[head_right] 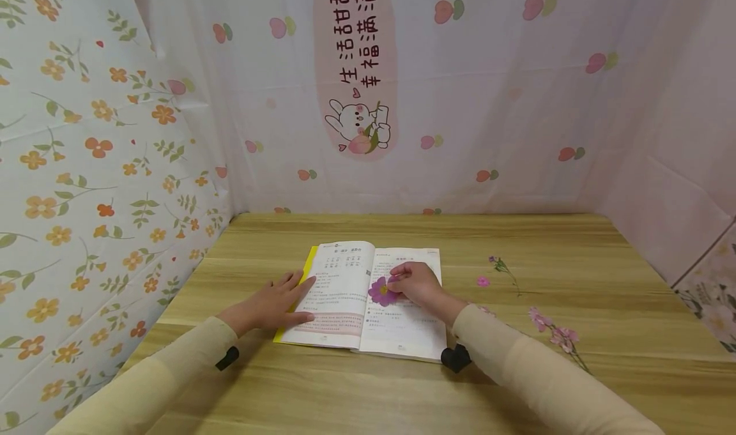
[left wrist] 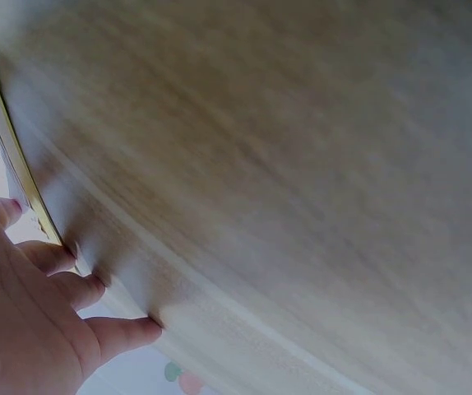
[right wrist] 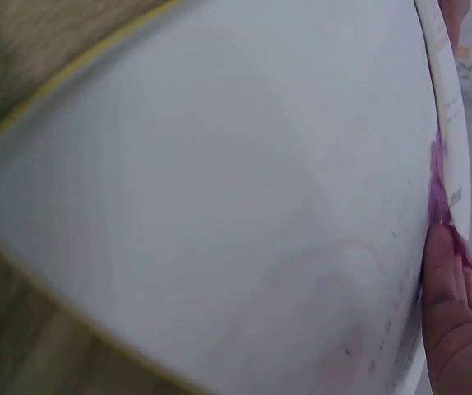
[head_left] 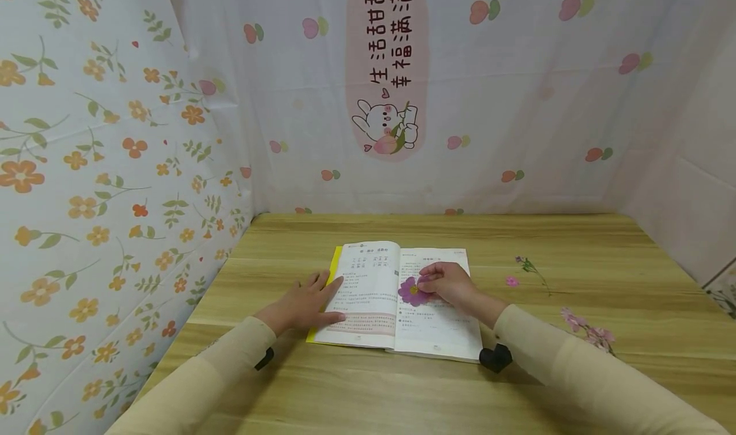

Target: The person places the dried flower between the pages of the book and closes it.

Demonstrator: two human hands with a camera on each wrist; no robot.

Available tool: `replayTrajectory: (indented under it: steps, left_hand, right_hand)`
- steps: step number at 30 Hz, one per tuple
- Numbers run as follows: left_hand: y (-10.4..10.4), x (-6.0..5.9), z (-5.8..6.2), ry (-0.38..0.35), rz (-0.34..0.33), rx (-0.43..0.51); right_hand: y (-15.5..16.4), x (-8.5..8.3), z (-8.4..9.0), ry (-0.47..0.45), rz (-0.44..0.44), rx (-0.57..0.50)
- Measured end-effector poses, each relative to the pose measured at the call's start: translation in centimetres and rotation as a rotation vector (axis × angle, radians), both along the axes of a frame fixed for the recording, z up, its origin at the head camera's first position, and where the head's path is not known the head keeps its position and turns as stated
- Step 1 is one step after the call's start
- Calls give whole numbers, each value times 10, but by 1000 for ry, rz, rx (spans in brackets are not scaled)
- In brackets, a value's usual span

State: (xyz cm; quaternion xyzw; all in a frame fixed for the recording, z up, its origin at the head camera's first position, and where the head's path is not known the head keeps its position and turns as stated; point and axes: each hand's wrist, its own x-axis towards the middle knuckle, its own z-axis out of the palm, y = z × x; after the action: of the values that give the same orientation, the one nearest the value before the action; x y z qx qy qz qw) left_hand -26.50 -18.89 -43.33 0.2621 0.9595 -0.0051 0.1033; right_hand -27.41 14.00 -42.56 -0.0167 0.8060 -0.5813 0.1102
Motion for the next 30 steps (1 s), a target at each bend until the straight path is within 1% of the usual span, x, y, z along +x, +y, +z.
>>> replayTrajectory:
  steps: [4,8,12,14,17,20,24,27,30]
  left_hand:
    - [0,0,2,-12,3,19]
    - [0,0,2,-5,-1,16]
    - [0,-1,1,-1,-2,19]
    - [0,-1,2,-5,0,19]
    - [1,-1,3,-9,4,14]
    - [1,0,3,-13,9,15]
    - [0,-1,1,-10,7,18]
    - [0,-2,-1,-1,-2,9]
    - [-1,-2,-3,7,-9,4]
  right_hand:
    - [6,-1,7,110,40,152]
    - [15,-3,16,216,104,270]
    - [28,-8,21,313,135,384]
    - [35,-12,21,347,140,433]
    - [45,-17,22,375,137,503]
    - [53,-25,21,394,144,600]
    - [63,-36,16,442,183,713]
    - [69,-42,10,481,211,764]
    - [72,-45,6,502,221,792]
